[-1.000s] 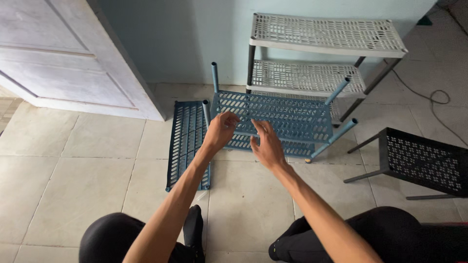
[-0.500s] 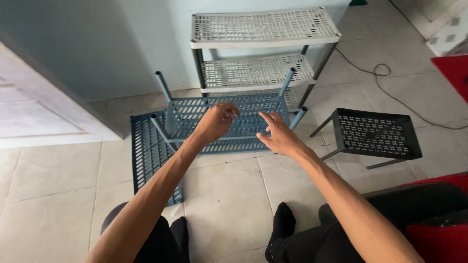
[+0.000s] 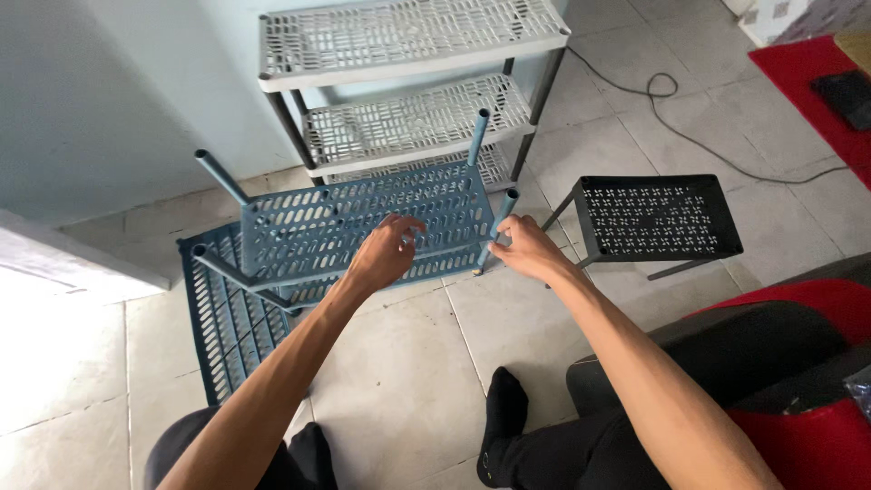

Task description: The person sits on the floor and takes apart a blue plastic shelving rack, pulling the shelf panels off the leg tubes and separating the parts. They then reassemble the rack by fitting the shelves back onto the tubes and pressing the panels into place.

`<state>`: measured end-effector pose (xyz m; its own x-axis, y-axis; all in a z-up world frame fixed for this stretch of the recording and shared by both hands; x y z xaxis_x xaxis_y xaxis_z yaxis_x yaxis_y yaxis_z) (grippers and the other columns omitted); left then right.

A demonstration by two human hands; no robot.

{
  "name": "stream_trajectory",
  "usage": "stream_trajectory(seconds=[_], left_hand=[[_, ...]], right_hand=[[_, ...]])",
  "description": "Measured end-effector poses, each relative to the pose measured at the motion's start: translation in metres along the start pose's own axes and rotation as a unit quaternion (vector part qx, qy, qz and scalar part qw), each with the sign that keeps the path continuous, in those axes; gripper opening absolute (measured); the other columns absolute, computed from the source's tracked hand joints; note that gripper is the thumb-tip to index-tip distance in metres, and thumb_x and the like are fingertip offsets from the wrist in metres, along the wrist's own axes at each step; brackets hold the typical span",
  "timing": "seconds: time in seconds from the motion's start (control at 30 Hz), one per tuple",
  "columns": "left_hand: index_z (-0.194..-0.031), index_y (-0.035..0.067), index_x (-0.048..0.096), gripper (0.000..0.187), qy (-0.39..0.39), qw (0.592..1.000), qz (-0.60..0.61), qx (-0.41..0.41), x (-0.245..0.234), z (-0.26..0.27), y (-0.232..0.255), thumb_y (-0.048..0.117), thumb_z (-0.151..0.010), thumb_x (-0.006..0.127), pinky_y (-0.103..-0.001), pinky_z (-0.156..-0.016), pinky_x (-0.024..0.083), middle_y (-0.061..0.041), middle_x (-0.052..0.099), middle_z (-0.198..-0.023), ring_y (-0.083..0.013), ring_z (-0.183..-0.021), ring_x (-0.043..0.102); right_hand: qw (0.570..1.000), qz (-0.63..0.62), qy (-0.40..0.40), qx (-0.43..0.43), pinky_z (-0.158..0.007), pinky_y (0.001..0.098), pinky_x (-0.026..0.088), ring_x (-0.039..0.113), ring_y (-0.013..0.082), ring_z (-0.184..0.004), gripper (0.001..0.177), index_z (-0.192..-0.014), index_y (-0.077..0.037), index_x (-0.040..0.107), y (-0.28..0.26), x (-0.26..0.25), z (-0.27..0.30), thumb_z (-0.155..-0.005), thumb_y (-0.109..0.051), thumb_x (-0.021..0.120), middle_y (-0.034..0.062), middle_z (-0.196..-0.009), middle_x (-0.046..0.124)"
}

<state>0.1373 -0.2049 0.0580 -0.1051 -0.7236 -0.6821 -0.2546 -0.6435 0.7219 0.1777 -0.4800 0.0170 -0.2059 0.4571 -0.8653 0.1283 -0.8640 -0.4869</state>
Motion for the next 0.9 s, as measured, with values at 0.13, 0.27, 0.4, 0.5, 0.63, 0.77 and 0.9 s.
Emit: stream_trajectory(seconds=[0.13,0.27,0.4,0.5,0.63,0.77,0.9], left_hand=[[-0.127,0.013,0.063,0.044,-0.033,0.997,-0.073,0.010,0.013,0.005,-0.010,0.002,-0.084,0.063,-0.046,-0.087,0.054,-0.018,0.061,-0.123,-0.0366,-0.099,0.068],[-0.140,0.015,0.055,0.059,-0.044,0.988,-0.140,0.039,0.031,-0.004,-0.021,0.002,-0.083,0.065,-0.051,-0.099,0.046,-0.019,0.057,-0.130,-0.0368,-0.116,0.061],[-0.152,0.018,0.042,0.076,-0.075,0.976,-0.198,0.041,0.055,-0.015,-0.034,0.001,-0.081,0.064,-0.058,-0.105,0.036,-0.022,0.049,-0.140,-0.0354,-0.128,0.053],[-0.156,0.026,0.040,0.081,-0.073,0.970,-0.223,0.056,0.065,-0.015,-0.043,-0.001,-0.083,0.063,-0.060,-0.107,0.036,-0.026,0.045,-0.146,-0.0361,-0.129,0.054],[-0.157,0.032,0.034,0.085,-0.091,0.971,-0.221,0.011,0.073,-0.018,-0.059,0.003,-0.083,0.065,-0.062,-0.107,0.032,-0.028,0.038,-0.151,-0.0366,-0.129,0.052],[-0.156,0.035,0.035,0.086,-0.111,0.967,-0.228,-0.016,0.084,-0.013,-0.073,0.004,-0.082,0.067,-0.063,-0.105,0.032,-0.027,0.034,-0.152,-0.0396,-0.139,0.042],[-0.154,0.033,0.043,0.081,-0.111,0.958,-0.266,0.002,0.093,-0.009,-0.081,0.000,-0.084,0.065,-0.066,-0.109,0.029,-0.029,0.034,-0.153,-0.0405,-0.142,0.037]], right_hand=[[0.994,-0.057,0.053,0.079,-0.089,0.0406,0.055,0.068,0.0298,-0.101,0.059,-0.121,0.001,0.051,0.022,0.009,-0.009,-0.085,-0.036,0.080,0.0187,-0.111,0.064],[0.984,-0.106,0.142,0.023,-0.083,0.0423,0.053,0.065,0.0311,-0.098,0.068,-0.129,0.001,0.044,0.019,0.005,-0.012,-0.082,-0.029,0.082,0.0202,-0.107,0.062],[0.971,-0.196,0.135,-0.002,-0.078,0.0370,0.057,0.072,0.0242,-0.088,0.044,-0.126,-0.008,0.056,0.008,0.005,-0.012,-0.090,-0.027,0.072,0.0115,-0.107,0.068],[0.970,-0.202,0.108,0.081,-0.077,0.0357,0.058,0.077,0.0211,-0.084,0.029,-0.119,-0.011,0.062,0.012,0.005,-0.012,-0.098,-0.031,0.065,0.0076,-0.093,0.076],[0.973,-0.179,0.136,0.049,-0.075,0.0348,0.058,0.077,0.0207,-0.086,0.026,-0.112,-0.011,0.065,0.005,-0.003,-0.012,-0.096,-0.030,0.068,0.0062,-0.090,0.078],[0.968,-0.204,0.146,0.024,-0.074,0.0345,0.058,0.078,0.0207,-0.083,0.024,-0.109,-0.009,0.063,-0.001,0.002,-0.009,-0.096,-0.029,0.069,0.0074,-0.088,0.078],[0.972,-0.158,0.175,-0.018,-0.073,0.0362,0.057,0.075,0.0238,-0.082,0.020,-0.100,-0.007,0.069,-0.005,0.000,-0.005,-0.091,-0.023,0.076,0.0091,-0.087,0.077]])
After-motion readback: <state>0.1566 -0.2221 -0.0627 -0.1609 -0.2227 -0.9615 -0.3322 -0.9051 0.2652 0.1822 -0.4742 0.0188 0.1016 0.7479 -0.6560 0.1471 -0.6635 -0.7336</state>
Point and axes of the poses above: each hand's wrist, its own z-axis away from the middle knuckle, its own x-axis out of the palm, y = z × x, the point moved 5 cm from there along -z, towards the middle knuckle
